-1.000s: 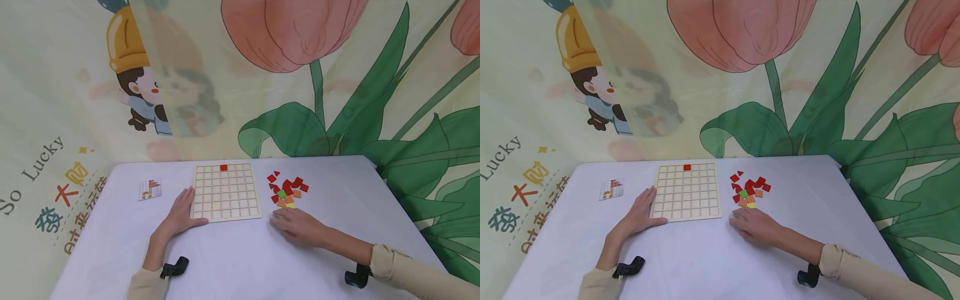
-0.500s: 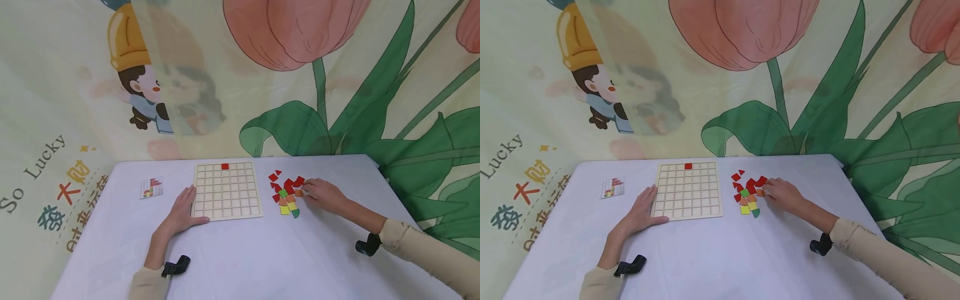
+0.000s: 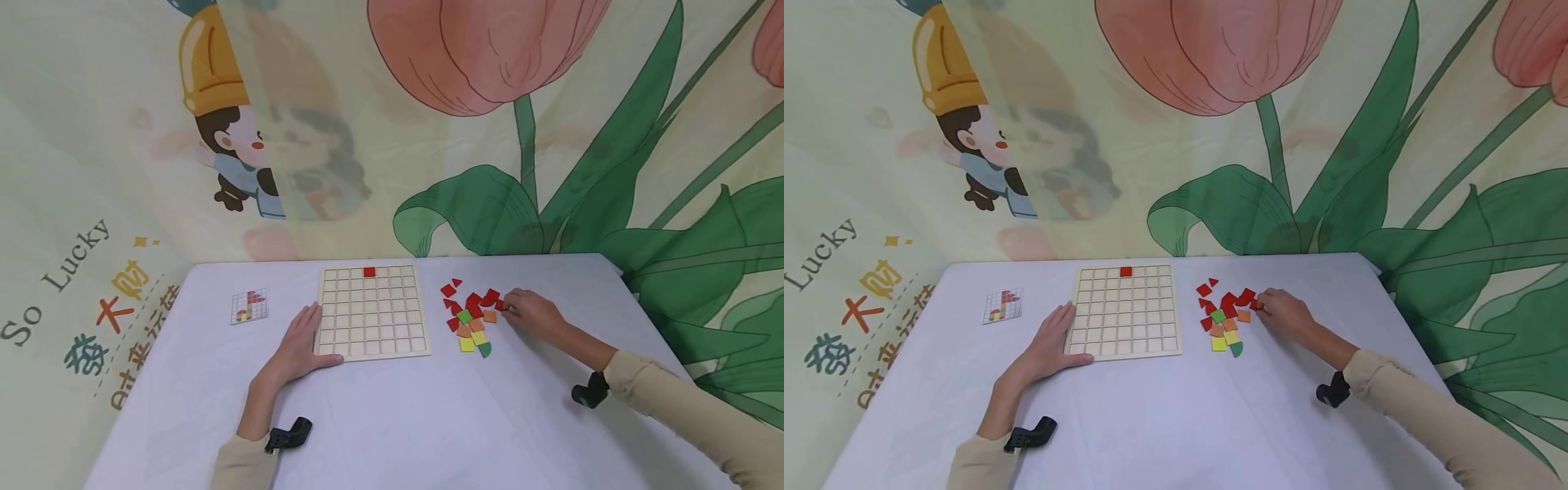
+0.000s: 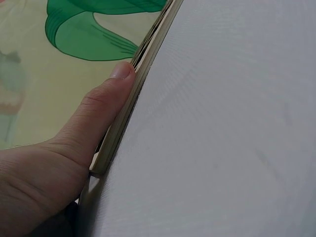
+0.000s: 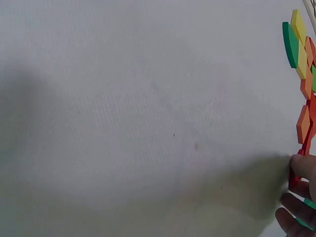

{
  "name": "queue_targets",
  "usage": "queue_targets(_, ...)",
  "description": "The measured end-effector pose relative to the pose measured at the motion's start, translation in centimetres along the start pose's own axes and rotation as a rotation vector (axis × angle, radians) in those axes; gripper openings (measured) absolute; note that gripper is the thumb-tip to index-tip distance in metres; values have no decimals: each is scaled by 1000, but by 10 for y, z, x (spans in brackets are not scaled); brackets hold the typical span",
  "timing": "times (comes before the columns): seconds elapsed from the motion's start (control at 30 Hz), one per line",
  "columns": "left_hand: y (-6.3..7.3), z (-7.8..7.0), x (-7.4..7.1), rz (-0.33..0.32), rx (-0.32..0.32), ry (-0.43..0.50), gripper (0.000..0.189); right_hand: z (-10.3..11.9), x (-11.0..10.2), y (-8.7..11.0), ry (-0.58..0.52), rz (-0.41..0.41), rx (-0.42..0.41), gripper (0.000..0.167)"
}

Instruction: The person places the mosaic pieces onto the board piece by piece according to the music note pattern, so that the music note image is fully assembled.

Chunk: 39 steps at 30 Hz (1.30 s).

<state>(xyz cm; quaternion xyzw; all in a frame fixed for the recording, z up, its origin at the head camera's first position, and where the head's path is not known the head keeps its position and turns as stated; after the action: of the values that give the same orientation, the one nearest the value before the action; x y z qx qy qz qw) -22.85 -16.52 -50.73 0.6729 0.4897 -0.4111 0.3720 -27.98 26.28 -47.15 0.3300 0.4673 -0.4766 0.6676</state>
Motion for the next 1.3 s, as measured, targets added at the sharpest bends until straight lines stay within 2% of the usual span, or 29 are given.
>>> queue_targets(0.17, 0, -1, -1, 1, -2, 3, 117, -3, -7, -4, -33, -24, 7, 18)
queue_targets(0.3, 0, -2, -1, -1, 2, 14, 117, 0, -37, -13, -44, -85, -13, 24)
queue_targets(0.43, 1, -1, 0, -4, 1, 11, 116, 19, -65, -30, -52, -149, -107, 27)
queue_targets(0.53, 2, 0, 0, -7, 1, 5, 116, 45, -70, -44, -46, -133, -206, 27)
queue_targets(0.63, 3, 0, 0, -7, -3, 7, 116, 74, -63, -55, -37, -81, -271, 27)
queue_targets(0.87, 3, 0, -2, -10, 2, 9, 116, 129, -37, -78, -53, 0, -339, 25)
queue_targets(1.0, 3, 1, -1, -12, -7, 9, 116, 157, -20, -88, -38, 62, -433, 23)
queue_targets(1.17, 3, 1, -1, -15, 8, 10, 117, 173, -5, -100, -10, 100, -500, 19)
queue_targets(1.3, 1, 2, -1, -14, 8, 3, 117, 175, 8, -110, -21, 140, -481, 17)
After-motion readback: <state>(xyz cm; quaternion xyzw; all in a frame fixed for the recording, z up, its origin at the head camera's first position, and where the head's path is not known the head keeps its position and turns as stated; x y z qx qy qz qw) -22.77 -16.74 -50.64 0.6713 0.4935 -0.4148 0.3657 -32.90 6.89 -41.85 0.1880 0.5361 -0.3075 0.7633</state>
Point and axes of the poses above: each hand's wrist, its own y-axis away from the middle knuckle, its own x-axis out of the palm, z = x × y, the point moved 7 cm from there along -y, towards the middle knuckle, and after that the axes turned 13 degrees about -y, right-handed, at the moved point
